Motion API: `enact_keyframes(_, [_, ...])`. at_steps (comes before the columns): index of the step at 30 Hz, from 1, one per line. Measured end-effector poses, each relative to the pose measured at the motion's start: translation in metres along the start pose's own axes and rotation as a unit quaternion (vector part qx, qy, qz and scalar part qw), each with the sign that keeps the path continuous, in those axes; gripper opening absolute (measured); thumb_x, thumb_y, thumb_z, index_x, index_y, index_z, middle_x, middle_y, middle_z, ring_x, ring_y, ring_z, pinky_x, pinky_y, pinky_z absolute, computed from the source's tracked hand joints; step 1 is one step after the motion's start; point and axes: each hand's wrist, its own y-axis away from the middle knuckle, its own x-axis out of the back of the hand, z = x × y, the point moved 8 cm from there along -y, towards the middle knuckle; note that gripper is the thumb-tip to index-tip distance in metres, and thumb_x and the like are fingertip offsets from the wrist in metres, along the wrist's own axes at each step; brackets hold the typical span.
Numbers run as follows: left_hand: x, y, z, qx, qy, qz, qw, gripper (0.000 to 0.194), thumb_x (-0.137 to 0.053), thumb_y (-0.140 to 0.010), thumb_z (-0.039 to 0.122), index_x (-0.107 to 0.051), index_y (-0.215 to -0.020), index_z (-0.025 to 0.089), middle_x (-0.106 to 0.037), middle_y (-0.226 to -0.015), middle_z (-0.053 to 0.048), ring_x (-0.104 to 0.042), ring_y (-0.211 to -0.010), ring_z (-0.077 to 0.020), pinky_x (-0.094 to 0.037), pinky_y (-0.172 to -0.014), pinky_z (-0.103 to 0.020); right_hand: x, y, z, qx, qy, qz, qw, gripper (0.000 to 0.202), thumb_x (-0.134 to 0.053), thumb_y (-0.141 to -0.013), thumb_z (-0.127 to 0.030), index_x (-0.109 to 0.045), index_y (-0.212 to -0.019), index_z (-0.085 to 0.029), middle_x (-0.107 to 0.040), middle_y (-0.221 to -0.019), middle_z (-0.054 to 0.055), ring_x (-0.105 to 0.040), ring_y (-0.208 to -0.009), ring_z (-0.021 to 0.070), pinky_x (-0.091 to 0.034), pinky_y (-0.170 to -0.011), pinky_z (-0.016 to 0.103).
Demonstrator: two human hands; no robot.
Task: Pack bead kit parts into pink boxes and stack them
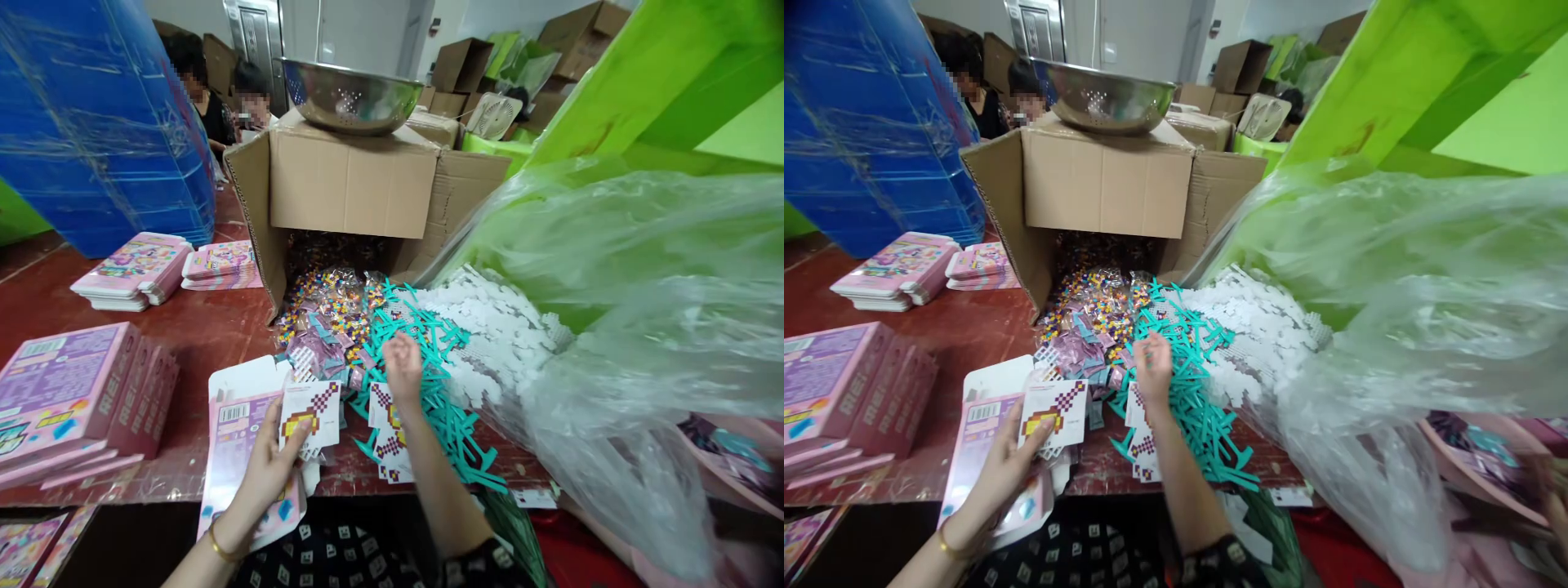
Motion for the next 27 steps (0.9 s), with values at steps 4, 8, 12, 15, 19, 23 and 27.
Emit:
enact_keyframes(4, [0.019, -0.003, -0.002, 0.005, 0.044, 0.027, 0.999, 0.066, -0.082, -0.072, 0.041, -0.054, -0.129, 0.025, -0.068, -0.123, -0.009, -0.064, -0.114, -0.0271, -0.050, -0.101, -0.037, 0.040, -0.102, 0.042, -0.099, 0.102, 0.016, 0.990, 0.034, -0.067, -0.074, -0.045, -0.061, -0.090, -0.016, -0.068, -0.083, 0.008, -0.061, -0.073, 0.0187, -0.051, -0.073, 0.032])
enact_keyframes(8, [0.026, -0.006, -0.009, 0.033, 0.117, 0.047, 0.991, 0.073, -0.083, -0.071, 0.041, -0.050, -0.134, 0.026, -0.068, -0.123, -0.008, -0.066, -0.113, -0.0259, -0.053, -0.097, -0.034, 0.028, -0.135, 0.069, -0.136, 0.146, -0.044, 0.979, 0.027, -0.082, -0.057, -0.030, -0.059, -0.064, -0.019, -0.061, -0.058, 0.001, -0.062, -0.066, 0.0200, -0.051, -0.070, 0.032])
enact_keyframes(12, [0.021, -0.013, -0.018, 0.096, 0.191, 0.036, 0.976, 0.078, -0.087, -0.068, 0.037, -0.049, -0.135, 0.026, -0.072, -0.116, -0.006, -0.070, -0.105, -0.0242, -0.057, -0.090, -0.032, 0.014, -0.125, 0.088, -0.177, 0.160, -0.080, 0.968, 0.035, -0.088, -0.048, -0.021, -0.053, -0.052, -0.020, -0.053, -0.043, -0.002, -0.060, -0.055, 0.0200, -0.049, -0.060, 0.031])
enact_keyframes(15, [0.017, -0.017, -0.025, 0.143, 0.205, 0.031, 0.968, 0.074, -0.088, -0.065, 0.034, -0.054, -0.130, 0.023, -0.074, -0.108, -0.007, -0.073, -0.095, -0.0233, -0.059, -0.083, -0.030, 0.025, -0.119, 0.087, -0.175, 0.130, -0.077, 0.973, 0.029, -0.084, -0.057, -0.034, -0.059, -0.060, -0.019, -0.059, -0.049, -0.001, -0.060, -0.051, 0.0181, -0.048, -0.055, 0.030])
enact_keyframes(19, [0.015, -0.021, -0.030, 0.172, 0.206, 0.039, 0.962, 0.068, -0.088, -0.065, 0.030, -0.056, -0.125, 0.021, -0.076, -0.099, -0.005, -0.073, -0.082, -0.0202, -0.059, -0.073, -0.028, 0.066, -0.124, 0.072, -0.136, 0.083, 0.010, 0.987, 0.033, -0.066, -0.074, -0.051, -0.062, -0.081, -0.019, -0.069, -0.071, 0.004, -0.064, -0.061, 0.0178, -0.050, -0.059, 0.030])
enact_keyframes(23, [0.009, -0.023, -0.027, 0.156, 0.205, 0.019, 0.966, 0.064, -0.085, -0.069, 0.030, -0.056, -0.126, 0.023, -0.075, -0.100, -0.004, -0.072, -0.077, -0.0168, -0.058, -0.067, -0.025, 0.070, -0.124, 0.071, -0.112, 0.119, 0.058, 0.985, 0.044, -0.073, -0.063, -0.050, -0.060, -0.089, -0.017, -0.067, -0.070, 0.003, -0.058, -0.054, 0.0164, -0.049, -0.056, 0.031])
enact_keyframes(27, [0.007, -0.023, -0.022, 0.136, 0.205, 0.009, 0.969, 0.065, -0.084, -0.070, 0.031, -0.056, -0.128, 0.022, -0.075, -0.102, -0.005, -0.070, -0.075, -0.0160, -0.055, -0.064, -0.024, 0.018, -0.116, 0.081, -0.139, 0.133, -0.041, 0.980, 0.034, -0.080, -0.056, -0.042, -0.060, -0.069, -0.019, -0.057, -0.049, -0.002, -0.056, -0.047, 0.0179, -0.050, -0.052, 0.033])
